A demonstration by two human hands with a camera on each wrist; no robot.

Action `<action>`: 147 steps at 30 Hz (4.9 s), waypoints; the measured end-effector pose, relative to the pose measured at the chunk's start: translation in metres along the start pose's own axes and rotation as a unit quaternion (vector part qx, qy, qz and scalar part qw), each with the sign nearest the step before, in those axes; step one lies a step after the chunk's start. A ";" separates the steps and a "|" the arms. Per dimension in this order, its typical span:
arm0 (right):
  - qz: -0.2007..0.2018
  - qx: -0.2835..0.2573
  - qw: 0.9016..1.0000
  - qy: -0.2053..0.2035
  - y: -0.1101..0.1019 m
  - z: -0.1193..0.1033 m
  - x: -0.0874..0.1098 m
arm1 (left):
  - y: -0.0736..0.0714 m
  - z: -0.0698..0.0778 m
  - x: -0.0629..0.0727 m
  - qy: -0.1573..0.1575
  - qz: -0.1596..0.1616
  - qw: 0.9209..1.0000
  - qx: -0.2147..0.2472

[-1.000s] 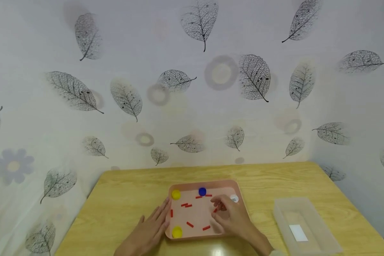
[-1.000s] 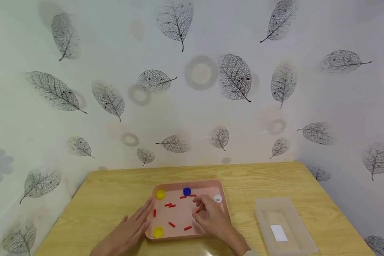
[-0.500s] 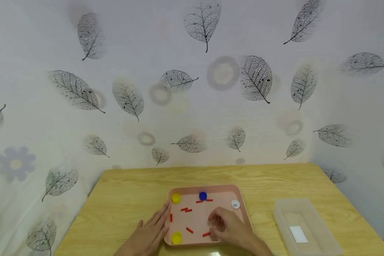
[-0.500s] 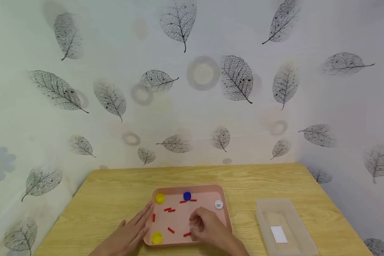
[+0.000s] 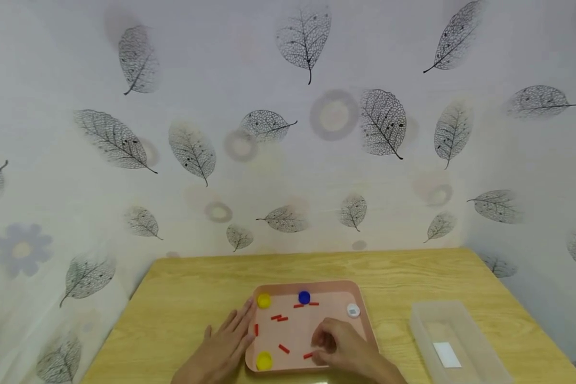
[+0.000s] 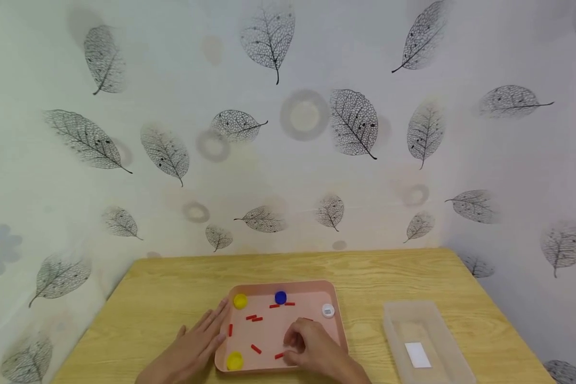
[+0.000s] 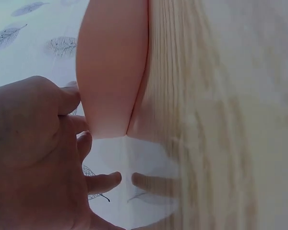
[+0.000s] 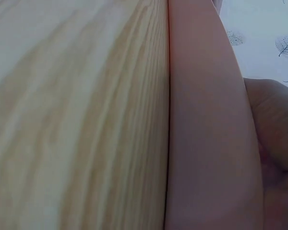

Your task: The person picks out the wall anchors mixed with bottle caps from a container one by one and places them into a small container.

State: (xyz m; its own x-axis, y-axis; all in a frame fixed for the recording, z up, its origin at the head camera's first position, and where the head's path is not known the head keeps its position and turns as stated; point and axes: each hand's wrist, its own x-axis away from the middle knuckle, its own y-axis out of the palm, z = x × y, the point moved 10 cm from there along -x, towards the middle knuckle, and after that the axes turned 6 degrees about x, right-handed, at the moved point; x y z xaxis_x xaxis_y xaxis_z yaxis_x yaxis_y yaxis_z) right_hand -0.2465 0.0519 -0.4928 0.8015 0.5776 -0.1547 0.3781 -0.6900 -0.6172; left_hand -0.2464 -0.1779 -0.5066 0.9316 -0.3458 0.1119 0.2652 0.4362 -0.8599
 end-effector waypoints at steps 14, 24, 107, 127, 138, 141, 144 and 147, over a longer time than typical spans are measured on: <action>-0.017 0.024 0.999 -0.027 0.003 0.000 -0.007 | -0.005 0.000 -0.005 0.007 0.011 1.000 0.020; -0.041 0.036 0.998 -0.027 0.009 -0.003 -0.009 | -0.003 -0.002 -0.003 -0.007 0.000 1.000 0.026; 0.302 0.229 0.925 -0.005 -0.162 0.002 0.096 | 0.002 -0.002 -0.006 0.001 -0.011 1.000 0.021; 0.301 0.245 0.918 0.085 -0.190 0.042 0.143 | 0.004 -0.007 -0.007 -0.007 -0.012 0.999 0.031; 0.321 0.263 0.905 0.093 -0.194 0.052 0.158 | 0.001 -0.003 -0.008 0.004 -0.009 0.999 0.033; 0.323 0.268 0.903 0.093 -0.194 0.055 0.163 | 0.002 -0.001 -0.009 0.011 -0.006 0.999 0.032; 0.327 0.270 0.901 0.092 -0.194 0.057 0.167 | 0.002 0.000 -0.009 0.011 -0.008 0.999 0.035; 0.330 0.271 0.900 0.090 -0.193 0.058 0.169 | 0.001 -0.001 -0.008 0.010 -0.009 0.999 0.041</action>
State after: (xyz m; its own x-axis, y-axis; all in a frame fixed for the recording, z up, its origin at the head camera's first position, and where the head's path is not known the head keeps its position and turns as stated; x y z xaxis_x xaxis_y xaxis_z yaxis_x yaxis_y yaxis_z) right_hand -0.2104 0.3080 -0.4443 0.8490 0.0072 -0.5284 -0.4501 -0.5139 -0.7303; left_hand -0.2542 -0.1754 -0.5093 0.9215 -0.3704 0.1169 0.3025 0.4954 -0.8143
